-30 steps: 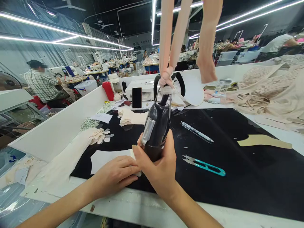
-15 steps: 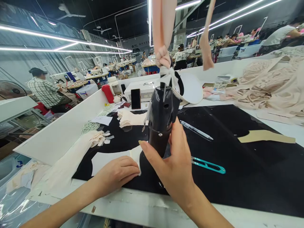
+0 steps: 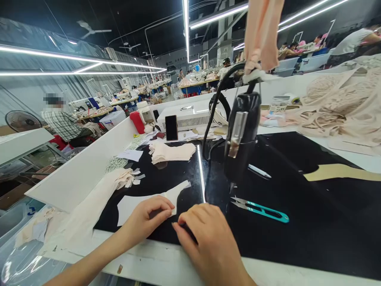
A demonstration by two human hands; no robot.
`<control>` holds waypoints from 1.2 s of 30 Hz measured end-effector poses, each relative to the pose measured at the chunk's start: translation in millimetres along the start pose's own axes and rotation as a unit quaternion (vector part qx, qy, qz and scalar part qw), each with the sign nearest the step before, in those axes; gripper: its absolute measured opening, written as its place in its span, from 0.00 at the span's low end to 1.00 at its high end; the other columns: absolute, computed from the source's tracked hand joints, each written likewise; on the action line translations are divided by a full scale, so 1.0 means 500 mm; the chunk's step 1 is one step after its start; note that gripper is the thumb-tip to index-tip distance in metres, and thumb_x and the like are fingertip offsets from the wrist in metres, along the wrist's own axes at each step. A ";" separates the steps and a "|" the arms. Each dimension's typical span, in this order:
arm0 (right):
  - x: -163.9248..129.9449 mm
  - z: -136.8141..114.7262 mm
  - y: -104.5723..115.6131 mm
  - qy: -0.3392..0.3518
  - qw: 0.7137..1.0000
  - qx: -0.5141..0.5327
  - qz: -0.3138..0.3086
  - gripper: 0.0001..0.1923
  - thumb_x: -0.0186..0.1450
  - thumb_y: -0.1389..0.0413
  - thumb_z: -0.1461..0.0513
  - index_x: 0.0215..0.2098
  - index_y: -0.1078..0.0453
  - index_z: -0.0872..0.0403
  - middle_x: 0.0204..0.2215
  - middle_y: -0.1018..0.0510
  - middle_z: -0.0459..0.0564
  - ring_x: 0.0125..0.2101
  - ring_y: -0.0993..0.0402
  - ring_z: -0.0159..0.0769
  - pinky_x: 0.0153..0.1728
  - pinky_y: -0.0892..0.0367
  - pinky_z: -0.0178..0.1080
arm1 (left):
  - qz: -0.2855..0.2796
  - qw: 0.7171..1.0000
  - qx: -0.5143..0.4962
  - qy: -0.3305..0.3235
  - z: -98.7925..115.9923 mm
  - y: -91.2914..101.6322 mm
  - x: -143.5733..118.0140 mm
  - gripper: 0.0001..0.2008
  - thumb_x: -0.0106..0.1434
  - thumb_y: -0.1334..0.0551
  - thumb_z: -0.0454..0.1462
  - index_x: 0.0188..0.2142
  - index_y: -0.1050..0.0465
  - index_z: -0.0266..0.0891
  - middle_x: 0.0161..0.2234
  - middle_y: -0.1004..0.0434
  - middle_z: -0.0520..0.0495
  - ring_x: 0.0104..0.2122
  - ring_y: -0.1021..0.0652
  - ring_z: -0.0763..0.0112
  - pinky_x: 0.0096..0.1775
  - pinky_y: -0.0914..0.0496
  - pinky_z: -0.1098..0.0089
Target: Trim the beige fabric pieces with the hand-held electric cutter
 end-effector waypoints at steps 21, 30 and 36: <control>-0.005 0.039 -0.084 -0.104 0.992 0.021 -0.074 0.09 0.76 0.42 0.61 0.36 0.25 0.46 0.30 0.17 0.43 0.30 0.20 0.38 0.33 0.29 0.40 | 0.010 0.999 -0.042 -0.033 -0.002 -0.005 -0.007 0.09 0.73 0.36 0.35 0.36 0.17 0.41 0.42 0.16 0.47 0.44 0.17 0.66 0.50 0.25 0.68; -0.039 0.007 -0.038 -0.014 0.994 -0.112 0.005 0.16 0.82 0.56 0.56 0.46 0.28 0.50 0.30 0.19 0.46 0.27 0.22 0.38 0.31 0.32 0.41 | -0.060 0.990 0.070 -0.107 0.018 -0.018 -0.036 0.13 0.76 0.40 0.30 0.53 0.18 0.41 0.53 0.18 0.45 0.53 0.19 0.66 0.59 0.25 0.67; -0.055 0.018 -0.050 0.027 0.993 -0.092 -0.064 0.15 0.82 0.55 0.60 0.47 0.26 0.49 0.32 0.19 0.46 0.29 0.22 0.36 0.32 0.34 0.41 | -0.057 0.986 0.094 -0.126 0.026 -0.011 -0.039 0.14 0.77 0.41 0.29 0.55 0.21 0.40 0.55 0.18 0.44 0.55 0.19 0.66 0.60 0.25 0.66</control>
Point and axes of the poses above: each hand's wrist, its own x-axis towards the middle knuckle, its own y-axis out of the back of the hand, z = x × y, the point moved 5 cm from there along x, towards the middle knuckle
